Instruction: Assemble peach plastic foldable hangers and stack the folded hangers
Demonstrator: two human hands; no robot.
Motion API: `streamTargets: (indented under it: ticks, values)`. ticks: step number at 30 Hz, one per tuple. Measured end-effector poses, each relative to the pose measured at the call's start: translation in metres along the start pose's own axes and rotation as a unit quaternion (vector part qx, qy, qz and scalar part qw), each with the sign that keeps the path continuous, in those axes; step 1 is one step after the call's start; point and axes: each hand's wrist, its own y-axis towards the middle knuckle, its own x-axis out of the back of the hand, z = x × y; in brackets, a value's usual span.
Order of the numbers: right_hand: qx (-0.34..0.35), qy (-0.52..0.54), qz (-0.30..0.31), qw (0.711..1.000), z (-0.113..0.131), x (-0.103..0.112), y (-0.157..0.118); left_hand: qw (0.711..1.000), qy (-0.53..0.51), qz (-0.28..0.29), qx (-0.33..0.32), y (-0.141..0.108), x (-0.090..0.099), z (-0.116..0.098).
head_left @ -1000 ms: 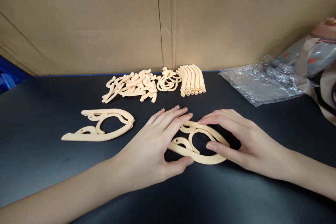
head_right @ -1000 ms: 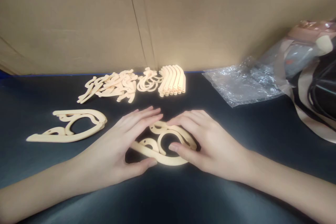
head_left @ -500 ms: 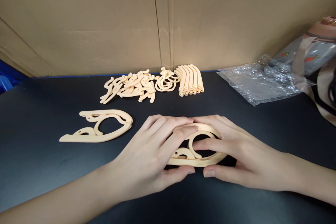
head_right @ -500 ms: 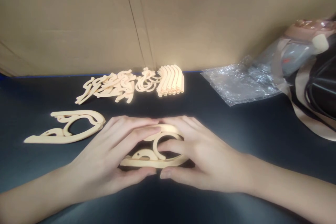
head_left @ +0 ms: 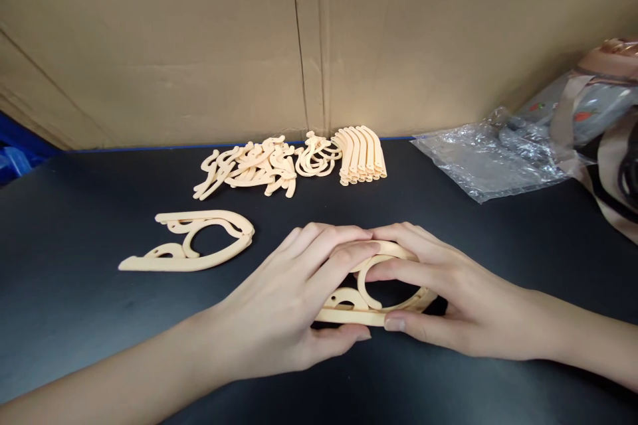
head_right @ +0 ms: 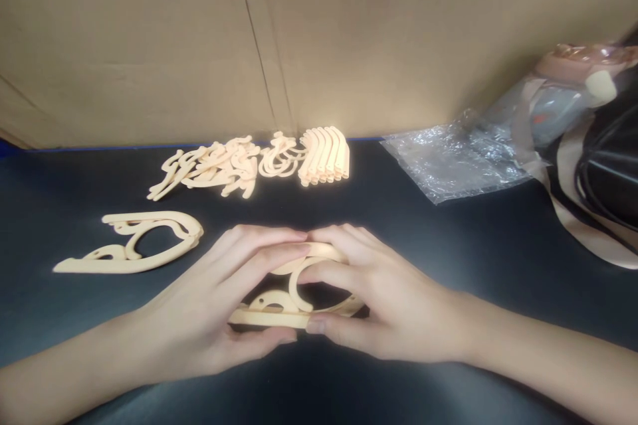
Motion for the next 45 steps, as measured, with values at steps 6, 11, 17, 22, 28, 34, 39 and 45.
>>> streamTargets:
  ticks: [6,11,17,22,28,34,39,45]
  values:
    - [-0.005,-0.003,0.0,1.0,0.002,0.0,-0.001,0.999,-0.019,0.001,0.028,0.002,-0.001,-0.001]
    - [-0.026,-0.003,0.012,1.0,0.002,0.0,-0.001,0.999,0.03,0.008,0.014,0.007,0.005,-0.004]
    - [-0.04,-0.016,-0.051,0.998,-0.002,0.002,-0.004,0.99,0.142,0.016,0.005,0.003,0.031,0.003]
    - [-0.061,-0.015,-0.087,0.994,-0.005,0.003,-0.004,0.98,0.176,-0.012,0.091,-0.028,0.074,0.035]
    - [-0.072,-0.008,-0.063,0.995,-0.007,0.0,0.0,0.957,0.197,-0.011,0.212,-0.08,0.104,0.075]
    - [-0.085,-0.004,-0.054,0.995,-0.008,0.002,0.002,0.952,0.139,0.002,0.273,-0.11,0.11,0.099]
    - [-0.098,-0.003,-0.042,0.994,-0.007,0.002,0.002,0.937,0.074,0.012,0.341,-0.107,0.11,0.096]
    - [-0.106,-0.006,-0.034,0.994,-0.006,0.002,0.003,0.926,0.062,0.02,0.372,-0.102,0.106,0.092]
